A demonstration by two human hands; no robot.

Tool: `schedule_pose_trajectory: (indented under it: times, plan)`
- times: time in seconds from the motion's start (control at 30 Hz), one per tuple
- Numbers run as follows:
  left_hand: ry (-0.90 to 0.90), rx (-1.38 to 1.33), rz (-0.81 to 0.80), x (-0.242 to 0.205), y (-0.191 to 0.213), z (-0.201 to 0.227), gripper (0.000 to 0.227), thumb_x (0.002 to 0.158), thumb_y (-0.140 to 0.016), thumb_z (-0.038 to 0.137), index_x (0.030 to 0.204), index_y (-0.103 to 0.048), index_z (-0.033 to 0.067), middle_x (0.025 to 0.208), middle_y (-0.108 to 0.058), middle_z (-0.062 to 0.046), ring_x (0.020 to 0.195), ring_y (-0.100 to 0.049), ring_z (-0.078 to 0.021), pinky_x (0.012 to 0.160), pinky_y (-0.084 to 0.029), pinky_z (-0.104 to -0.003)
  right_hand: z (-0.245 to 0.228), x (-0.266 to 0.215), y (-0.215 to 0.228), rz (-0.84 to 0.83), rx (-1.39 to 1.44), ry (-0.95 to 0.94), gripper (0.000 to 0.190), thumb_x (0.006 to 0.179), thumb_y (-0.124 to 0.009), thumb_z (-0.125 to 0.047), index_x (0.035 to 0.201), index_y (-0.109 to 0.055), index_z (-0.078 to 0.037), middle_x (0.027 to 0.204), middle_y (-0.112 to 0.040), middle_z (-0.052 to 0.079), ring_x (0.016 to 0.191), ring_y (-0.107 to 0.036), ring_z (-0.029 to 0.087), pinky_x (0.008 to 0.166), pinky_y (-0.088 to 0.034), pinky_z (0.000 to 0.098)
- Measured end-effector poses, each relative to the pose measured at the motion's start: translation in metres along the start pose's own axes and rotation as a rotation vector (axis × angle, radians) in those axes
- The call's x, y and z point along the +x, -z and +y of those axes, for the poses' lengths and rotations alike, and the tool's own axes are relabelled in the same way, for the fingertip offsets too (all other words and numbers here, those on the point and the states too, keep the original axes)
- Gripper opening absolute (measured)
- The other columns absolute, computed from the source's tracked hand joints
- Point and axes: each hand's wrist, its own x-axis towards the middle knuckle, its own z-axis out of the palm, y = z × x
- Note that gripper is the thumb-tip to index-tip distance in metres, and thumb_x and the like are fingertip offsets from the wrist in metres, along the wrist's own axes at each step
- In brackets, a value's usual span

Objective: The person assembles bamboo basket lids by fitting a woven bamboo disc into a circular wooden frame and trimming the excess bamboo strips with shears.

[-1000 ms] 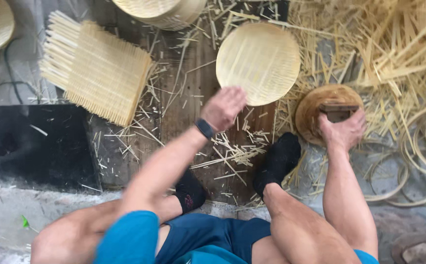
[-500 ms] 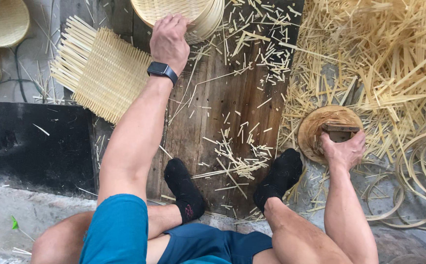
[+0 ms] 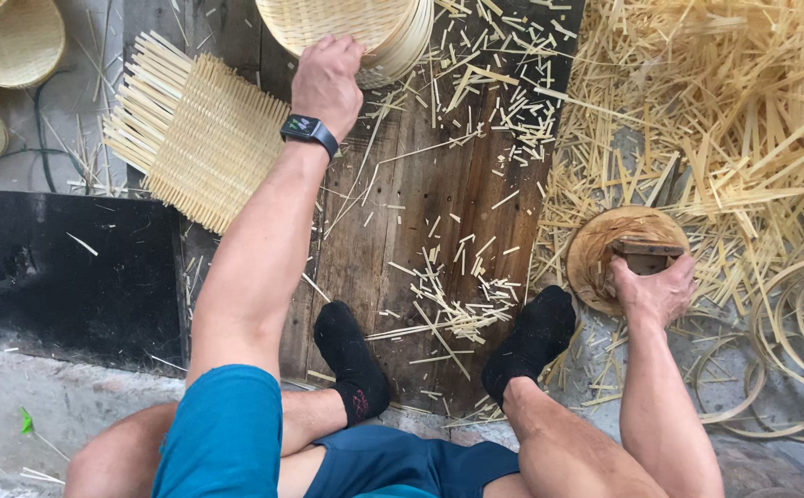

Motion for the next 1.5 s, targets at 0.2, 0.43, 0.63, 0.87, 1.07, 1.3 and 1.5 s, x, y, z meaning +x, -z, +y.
schedule_pose_trajectory:
  times: [0.2, 0.43, 0.63, 0.87, 1.07, 1.3, 1.5]
  plan:
    - [-0.083, 0.081, 0.269, -0.033, -0.002, 0.049, 0.057, 0.101, -0.056, -0.002, 0.158, -0.047, 0.0005, 0.165, -0.029, -0.023, 0.155, -0.029, -0.0372, 0.131, -0.016, -0.051, -0.032, -0.014, 0.044, -0.134, 0.374, -0.226, 0.081, 0.071, -0.086, -0.035, 0.136, -0.048, -0.005, 0.128, -0.058, 0.015, 0.123, -0.059, 0.032, 0.105, -0.052, 0.0456]
    - [0.676, -1.345, -0.206, -0.167, -0.059, 0.198, 0.060, 0.098, -0.069, 0.048, 0.132, -0.062, -0.0015, 0.134, -0.067, -0.016, 0.127, -0.061, -0.0236, 0.108, -0.046, -0.038, -0.063, -0.037, 0.006, -0.837, 1.633, -0.177, 0.059, 0.098, -0.044, -0.039, 0.147, -0.048, -0.006, 0.146, -0.057, 0.013, 0.132, -0.059, 0.025, 0.116, -0.041, 0.0452]
    - [0.809, -1.217, -0.159, -0.192, -0.079, 0.131, 0.049, 0.097, -0.068, 0.039, 0.125, -0.073, 0.0003, 0.116, -0.078, -0.020, 0.103, -0.075, -0.0285, 0.092, -0.056, -0.039, -0.110, -0.080, -0.015, -0.847, 1.247, -0.110, 0.060, 0.105, -0.039, -0.046, 0.125, -0.061, 0.006, 0.112, -0.070, 0.019, 0.098, -0.069, 0.029, 0.090, -0.056, 0.0446]
    - [0.542, 0.055, 0.057, -0.192, -0.033, -0.074, 0.090, 0.064, -0.089, 0.029, 0.142, -0.053, -0.0002, 0.147, -0.050, -0.031, 0.133, -0.049, -0.0418, 0.114, -0.031, -0.052, -0.071, -0.103, -0.040, -0.785, 1.102, -0.047, 0.047, 0.111, -0.051, -0.039, 0.109, -0.064, 0.006, 0.089, -0.072, 0.016, 0.075, -0.070, 0.025, 0.068, -0.061, 0.0364]
    - [0.690, 0.074, -0.337, -0.230, -0.011, -0.153, 0.036, 0.105, -0.065, 0.023, 0.133, -0.062, 0.0011, 0.120, -0.070, -0.027, 0.116, -0.065, -0.0398, 0.109, -0.051, -0.049, -0.051, -0.095, -0.063, -0.771, 1.158, -0.060, 0.036, 0.112, -0.046, -0.030, 0.114, -0.063, 0.002, 0.090, -0.071, 0.015, 0.075, -0.070, 0.023, 0.068, -0.062, 0.0371]
    - [0.414, 0.059, -0.106, -0.242, -0.001, -0.142, 0.038, 0.078, -0.079, 0.029, 0.098, -0.067, -0.0009, 0.103, -0.070, -0.023, 0.098, -0.067, -0.0416, 0.088, -0.053, -0.049, -0.049, -0.093, -0.069, -0.749, 1.177, -0.024, 0.033, 0.112, -0.047, -0.027, 0.110, -0.061, 0.003, 0.091, -0.070, 0.014, 0.076, -0.070, 0.024, 0.066, -0.062, 0.0373]
    - [0.447, -0.245, -0.108, -0.251, 0.038, -0.146, 0.022, 0.097, -0.063, 0.020, 0.109, -0.079, 0.0095, 0.102, -0.075, -0.019, 0.092, -0.071, -0.0325, 0.083, -0.055, -0.042, -0.043, -0.098, -0.064, -0.729, 1.235, 0.020, 0.029, 0.111, -0.050, -0.024, 0.116, -0.063, 0.002, 0.092, -0.069, 0.014, 0.078, -0.069, 0.023, 0.067, -0.063, 0.0372]
